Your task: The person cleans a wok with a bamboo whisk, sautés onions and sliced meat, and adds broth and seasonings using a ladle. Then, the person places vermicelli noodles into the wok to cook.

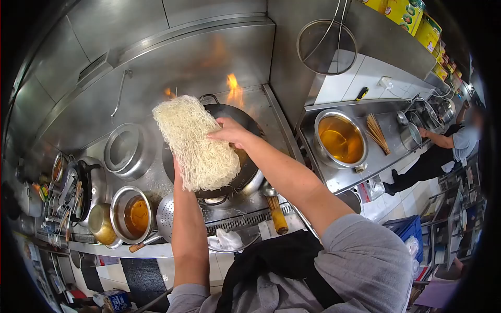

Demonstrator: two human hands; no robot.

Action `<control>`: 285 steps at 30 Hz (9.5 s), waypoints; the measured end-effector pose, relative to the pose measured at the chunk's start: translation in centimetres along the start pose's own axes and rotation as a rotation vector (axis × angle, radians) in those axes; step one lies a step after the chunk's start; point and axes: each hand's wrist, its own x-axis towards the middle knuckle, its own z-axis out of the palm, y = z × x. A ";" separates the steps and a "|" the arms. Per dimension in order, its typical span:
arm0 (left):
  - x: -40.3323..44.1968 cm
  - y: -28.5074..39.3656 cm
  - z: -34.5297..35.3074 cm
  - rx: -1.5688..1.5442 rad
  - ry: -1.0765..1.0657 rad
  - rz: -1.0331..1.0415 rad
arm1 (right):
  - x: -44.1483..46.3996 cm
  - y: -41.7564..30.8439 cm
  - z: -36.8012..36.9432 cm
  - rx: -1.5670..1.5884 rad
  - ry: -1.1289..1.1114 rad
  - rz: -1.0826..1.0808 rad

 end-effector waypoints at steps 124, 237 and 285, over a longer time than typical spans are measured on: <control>-16.9 -13.0 -1.4 2.145 -0.092 0.494 | -72.0 36.0 -3.6 -0.088 0.876 0.410; -63.3 -8.2 -8.9 1.317 0.807 0.342 | -22.4 6.4 0.6 -1.551 0.247 0.009; -87.2 53.9 -46.4 1.023 1.597 0.315 | 3.2 10.5 102.2 -1.401 -1.458 -0.470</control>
